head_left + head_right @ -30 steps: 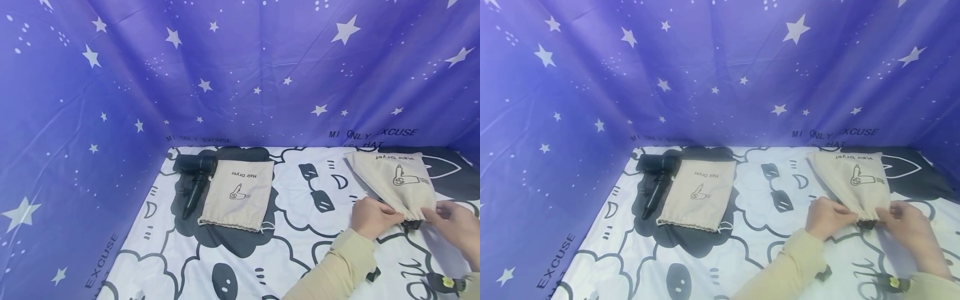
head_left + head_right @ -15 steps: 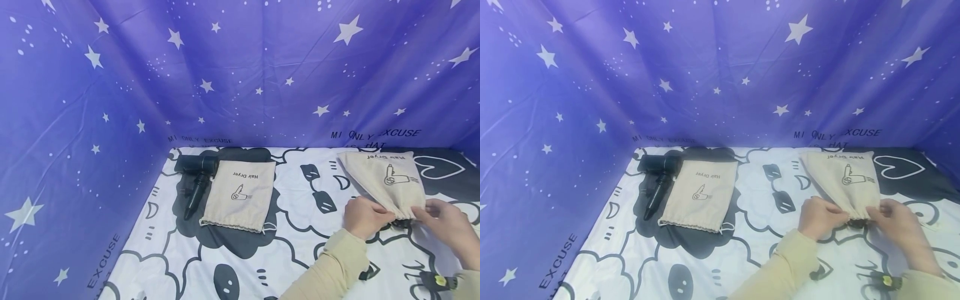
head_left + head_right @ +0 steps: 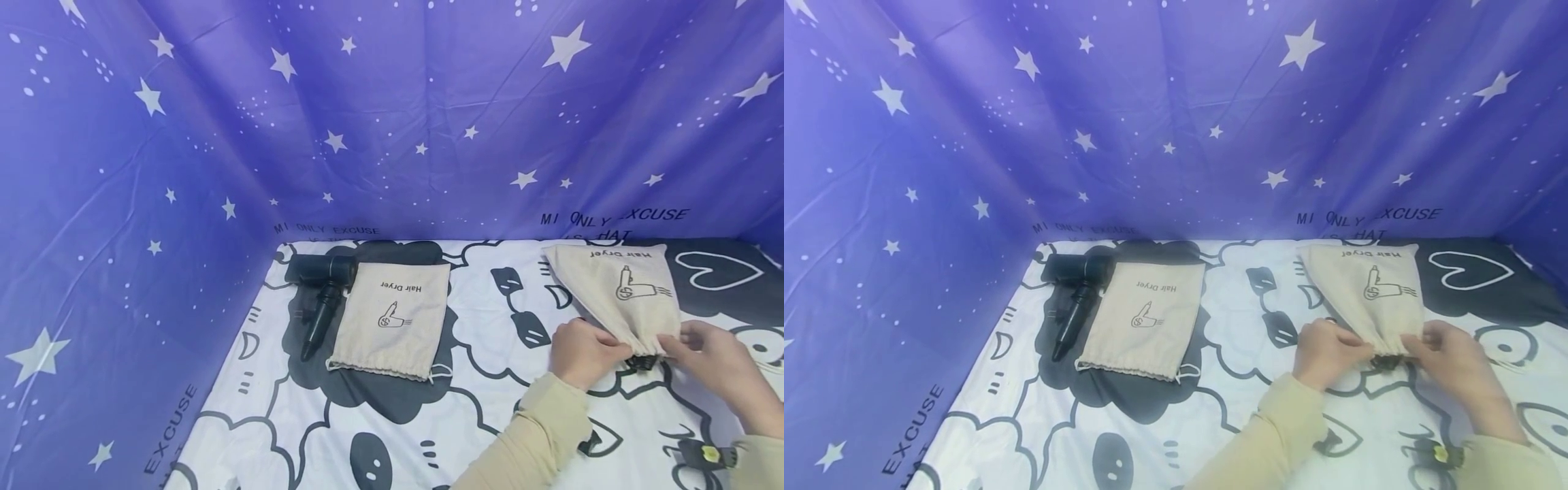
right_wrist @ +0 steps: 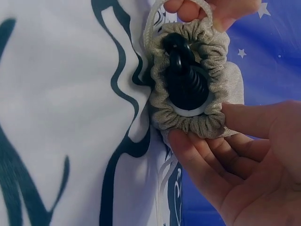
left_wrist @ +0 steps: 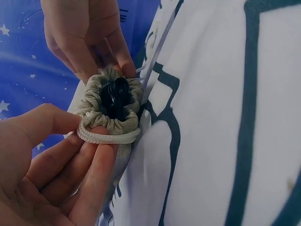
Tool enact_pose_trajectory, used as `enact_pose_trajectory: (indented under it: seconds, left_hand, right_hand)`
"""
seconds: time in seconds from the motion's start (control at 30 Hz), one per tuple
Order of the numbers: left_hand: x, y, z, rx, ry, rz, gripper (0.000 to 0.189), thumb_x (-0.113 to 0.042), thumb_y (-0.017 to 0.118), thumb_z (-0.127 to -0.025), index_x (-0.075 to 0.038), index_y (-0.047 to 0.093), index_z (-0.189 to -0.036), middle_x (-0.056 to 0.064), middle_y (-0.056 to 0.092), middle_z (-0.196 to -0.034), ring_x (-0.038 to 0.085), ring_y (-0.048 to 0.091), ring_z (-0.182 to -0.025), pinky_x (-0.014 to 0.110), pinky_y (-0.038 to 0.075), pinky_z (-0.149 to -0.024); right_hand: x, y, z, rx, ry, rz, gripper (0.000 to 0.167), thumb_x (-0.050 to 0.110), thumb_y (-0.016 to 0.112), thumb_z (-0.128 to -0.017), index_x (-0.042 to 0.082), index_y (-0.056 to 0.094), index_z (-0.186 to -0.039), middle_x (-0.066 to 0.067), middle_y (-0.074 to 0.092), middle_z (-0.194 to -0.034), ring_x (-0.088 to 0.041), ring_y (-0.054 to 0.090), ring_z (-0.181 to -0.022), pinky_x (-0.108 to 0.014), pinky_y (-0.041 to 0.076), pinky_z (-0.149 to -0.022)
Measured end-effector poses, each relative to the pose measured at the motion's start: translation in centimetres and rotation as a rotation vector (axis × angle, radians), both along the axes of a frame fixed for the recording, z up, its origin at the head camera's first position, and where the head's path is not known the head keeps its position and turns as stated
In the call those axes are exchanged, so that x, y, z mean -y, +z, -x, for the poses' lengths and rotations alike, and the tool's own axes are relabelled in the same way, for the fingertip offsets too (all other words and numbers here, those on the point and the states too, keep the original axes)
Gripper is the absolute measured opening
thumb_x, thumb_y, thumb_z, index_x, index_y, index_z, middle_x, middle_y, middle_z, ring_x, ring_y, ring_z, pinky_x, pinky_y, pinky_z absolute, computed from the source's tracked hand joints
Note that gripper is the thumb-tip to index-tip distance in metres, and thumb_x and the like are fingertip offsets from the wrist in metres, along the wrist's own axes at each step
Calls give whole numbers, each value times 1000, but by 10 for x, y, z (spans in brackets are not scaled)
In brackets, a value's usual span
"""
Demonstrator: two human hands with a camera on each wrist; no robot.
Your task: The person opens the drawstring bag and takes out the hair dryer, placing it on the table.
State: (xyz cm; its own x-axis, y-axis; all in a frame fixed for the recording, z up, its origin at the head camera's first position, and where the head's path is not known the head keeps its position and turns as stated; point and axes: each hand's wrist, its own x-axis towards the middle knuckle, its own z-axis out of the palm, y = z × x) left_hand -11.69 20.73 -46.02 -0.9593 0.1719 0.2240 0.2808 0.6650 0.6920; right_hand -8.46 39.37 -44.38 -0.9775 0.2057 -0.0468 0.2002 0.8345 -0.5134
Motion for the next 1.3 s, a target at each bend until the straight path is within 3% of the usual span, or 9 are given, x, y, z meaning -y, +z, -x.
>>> enact_pose_trajectory:
  seconds: [0.2,0.47,0.7,0.93,1.07,1.3]
  left_hand:
    - [7,3,0,22,3,-22,9,-37,84,-68,-39,77,-64,-27,62,-54,-18,40,-48,4,29,-48]
    - [14,5,0,36,2,-1,8,-36,84,-68,-39,77,-65,-27,62,-54,-17,36,-45,5,28,-46]
    - [23,7,3,42,-15,-2,6,-35,83,-70,-36,78,-66,-24,63,-54,-18,36,-45,5,29,-46]
    - [26,5,1,75,-18,-22,8,-32,83,-70,-34,78,-64,-22,63,-52,-17,33,-41,5,30,-44]
    - [28,6,1,64,-19,5,9,-33,83,-70,-34,78,-63,-22,63,-52,-16,33,-41,6,30,-44]
    - [36,12,-2,35,-26,41,11,-34,84,-71,-34,78,-62,-22,63,-51,-16,35,-42,5,30,-44]
  right_hand:
    - [5,0,3,-27,25,17,45,24,59,-99,-20,53,-107,-45,58,-100,-59,56,-90,-54,49,-65]
    - [9,2,4,-1,37,13,45,26,61,-98,-18,54,-104,-44,58,-100,-57,58,-88,-53,50,-64]
    - [14,2,8,-17,88,28,38,24,62,-97,-14,58,-99,-40,62,-95,-51,62,-83,-32,45,-58]
    - [17,1,9,23,96,21,45,28,59,-99,-16,56,-105,-42,60,-99,-54,60,-86,-53,51,-65]
    - [19,0,9,30,100,25,49,29,58,-100,-18,54,-111,-42,61,-100,-56,59,-89,-56,51,-67]
    - [23,1,9,10,139,29,40,27,59,-100,-13,57,-103,-40,62,-99,-55,61,-89,-54,51,-67]
